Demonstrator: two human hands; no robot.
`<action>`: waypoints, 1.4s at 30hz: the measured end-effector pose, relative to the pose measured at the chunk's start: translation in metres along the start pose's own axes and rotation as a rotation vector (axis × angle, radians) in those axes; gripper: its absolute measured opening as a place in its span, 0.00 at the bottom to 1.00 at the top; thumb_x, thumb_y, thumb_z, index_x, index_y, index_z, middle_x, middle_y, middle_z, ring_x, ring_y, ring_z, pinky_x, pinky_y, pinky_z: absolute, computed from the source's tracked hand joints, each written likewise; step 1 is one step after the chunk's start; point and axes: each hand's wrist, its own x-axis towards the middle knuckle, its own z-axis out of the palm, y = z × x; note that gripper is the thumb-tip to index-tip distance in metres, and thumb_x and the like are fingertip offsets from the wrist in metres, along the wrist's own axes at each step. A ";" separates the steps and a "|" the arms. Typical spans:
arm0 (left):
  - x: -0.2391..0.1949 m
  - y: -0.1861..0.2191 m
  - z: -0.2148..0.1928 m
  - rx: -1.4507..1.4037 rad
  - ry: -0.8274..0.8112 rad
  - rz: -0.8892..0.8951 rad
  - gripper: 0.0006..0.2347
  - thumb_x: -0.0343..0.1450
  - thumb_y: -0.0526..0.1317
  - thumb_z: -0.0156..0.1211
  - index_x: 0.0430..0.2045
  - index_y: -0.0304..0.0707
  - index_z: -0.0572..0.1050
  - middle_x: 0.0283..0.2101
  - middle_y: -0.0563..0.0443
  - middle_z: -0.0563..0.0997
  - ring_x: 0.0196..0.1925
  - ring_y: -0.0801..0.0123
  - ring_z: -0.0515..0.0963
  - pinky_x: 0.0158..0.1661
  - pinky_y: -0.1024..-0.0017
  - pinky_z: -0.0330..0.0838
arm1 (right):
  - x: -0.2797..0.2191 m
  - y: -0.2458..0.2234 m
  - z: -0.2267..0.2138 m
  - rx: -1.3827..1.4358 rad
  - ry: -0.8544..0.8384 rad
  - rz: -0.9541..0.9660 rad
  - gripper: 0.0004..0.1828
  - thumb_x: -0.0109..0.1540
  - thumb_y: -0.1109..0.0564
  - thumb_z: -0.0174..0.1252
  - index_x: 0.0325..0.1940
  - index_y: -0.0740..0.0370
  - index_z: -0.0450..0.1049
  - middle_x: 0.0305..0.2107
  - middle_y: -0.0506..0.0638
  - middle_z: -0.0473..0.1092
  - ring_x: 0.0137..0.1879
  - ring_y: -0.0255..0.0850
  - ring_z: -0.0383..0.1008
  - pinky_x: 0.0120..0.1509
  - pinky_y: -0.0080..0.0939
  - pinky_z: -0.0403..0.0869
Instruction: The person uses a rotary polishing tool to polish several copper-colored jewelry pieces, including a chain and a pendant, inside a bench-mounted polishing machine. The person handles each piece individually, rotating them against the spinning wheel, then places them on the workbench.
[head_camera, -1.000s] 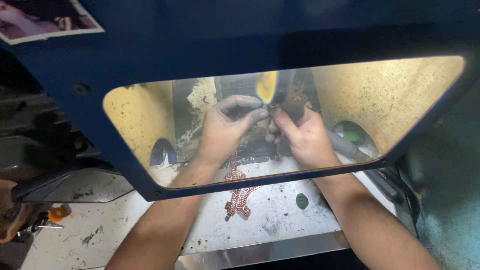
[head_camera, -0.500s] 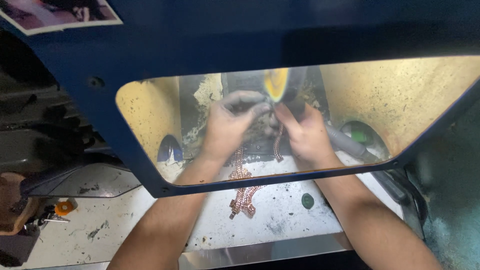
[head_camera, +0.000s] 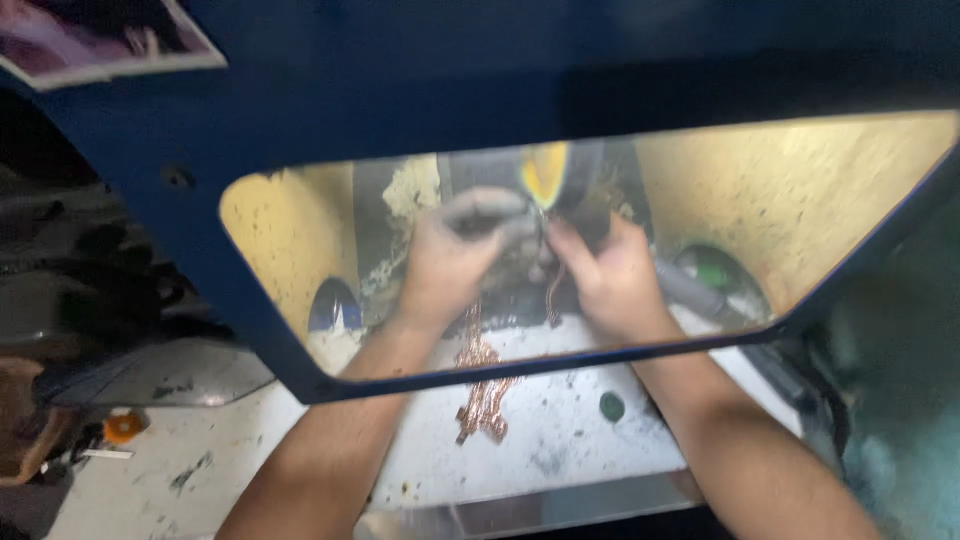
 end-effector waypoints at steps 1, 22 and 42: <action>-0.001 0.011 0.003 -0.007 0.003 0.008 0.09 0.65 0.34 0.74 0.37 0.40 0.83 0.39 0.44 0.86 0.48 0.65 0.84 0.52 0.63 0.79 | -0.002 -0.015 -0.003 -0.008 -0.001 -0.008 0.11 0.66 0.56 0.61 0.42 0.68 0.80 0.30 0.57 0.78 0.42 0.35 0.72 0.53 0.47 0.77; -0.005 0.023 0.010 -0.050 0.057 -0.106 0.09 0.64 0.36 0.75 0.34 0.37 0.83 0.33 0.44 0.87 0.41 0.66 0.85 0.46 0.63 0.80 | -0.003 -0.015 0.006 0.076 0.049 0.057 0.17 0.68 0.55 0.58 0.26 0.64 0.75 0.18 0.53 0.74 0.29 0.37 0.74 0.42 0.41 0.77; -0.001 0.016 0.001 -0.048 0.051 -0.005 0.06 0.65 0.36 0.74 0.33 0.41 0.83 0.34 0.48 0.86 0.42 0.69 0.85 0.44 0.66 0.81 | 0.005 0.003 0.022 0.307 0.088 0.103 0.15 0.70 0.58 0.55 0.29 0.65 0.71 0.19 0.56 0.71 0.26 0.41 0.75 0.36 0.43 0.79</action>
